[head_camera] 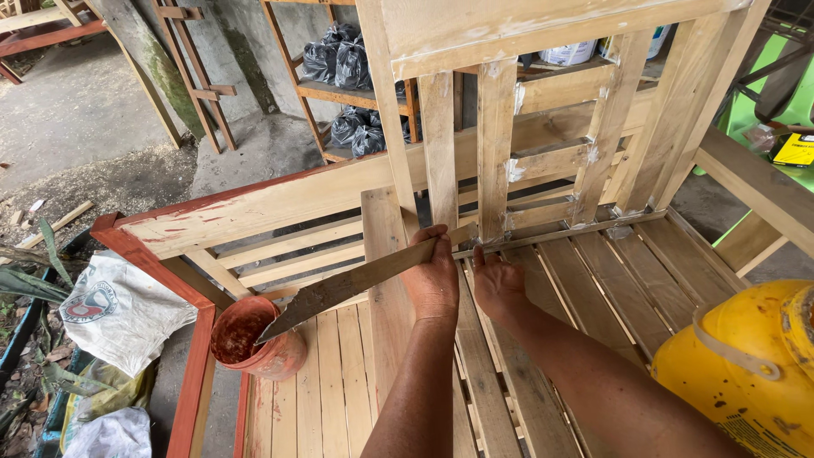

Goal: The person uses a small wooden stick to scoop a white filler from a yellow container and applies it into the joints of a wooden chair frame. The person repeatedly dips the stick and spreads the filler into the gaps between the chair's slats and frame.

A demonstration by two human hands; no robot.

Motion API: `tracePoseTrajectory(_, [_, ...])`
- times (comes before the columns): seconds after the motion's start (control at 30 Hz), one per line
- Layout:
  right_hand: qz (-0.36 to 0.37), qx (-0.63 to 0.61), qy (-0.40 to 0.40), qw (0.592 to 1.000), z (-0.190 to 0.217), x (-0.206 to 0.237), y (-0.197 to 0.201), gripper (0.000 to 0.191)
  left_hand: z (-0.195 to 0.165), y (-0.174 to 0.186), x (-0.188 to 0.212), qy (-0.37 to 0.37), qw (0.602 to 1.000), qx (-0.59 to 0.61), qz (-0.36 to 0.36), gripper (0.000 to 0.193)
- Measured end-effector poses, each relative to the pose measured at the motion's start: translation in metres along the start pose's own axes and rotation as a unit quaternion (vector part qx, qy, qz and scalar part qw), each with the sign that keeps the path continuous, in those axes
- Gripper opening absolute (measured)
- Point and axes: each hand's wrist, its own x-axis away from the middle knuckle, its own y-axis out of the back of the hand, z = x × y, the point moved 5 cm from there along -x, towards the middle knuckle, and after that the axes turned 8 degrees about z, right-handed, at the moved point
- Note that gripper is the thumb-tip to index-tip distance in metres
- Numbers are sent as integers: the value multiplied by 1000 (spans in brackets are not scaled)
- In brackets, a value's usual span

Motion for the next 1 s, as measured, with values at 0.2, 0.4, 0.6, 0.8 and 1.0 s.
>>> tracePoseTrajectory(0.2, [-27, 8, 2, 1000, 1, 7, 6, 66, -4, 1, 0, -5, 1000, 9, 3, 17])
tracePoseTrajectory(0.4, [30, 13, 6, 999, -2, 12, 6, 72, -4, 1, 1, -1, 1000, 0, 8, 17])
tracePoseTrajectory(0.6, [-16, -6, 7, 1000, -2, 18, 9, 65, -3, 2, 0, -2, 1000, 18, 2, 17])
tracePoseTrajectory(0.8, [19, -49, -7, 999, -3, 19, 11, 76, 1, 0, -1, -9, 999, 31, 0, 16])
tracePoseTrajectory(1.0, [29, -49, -13, 998, -6, 19, 12, 75, 0, -2, -2, -32, 999, 18, -7, 15])
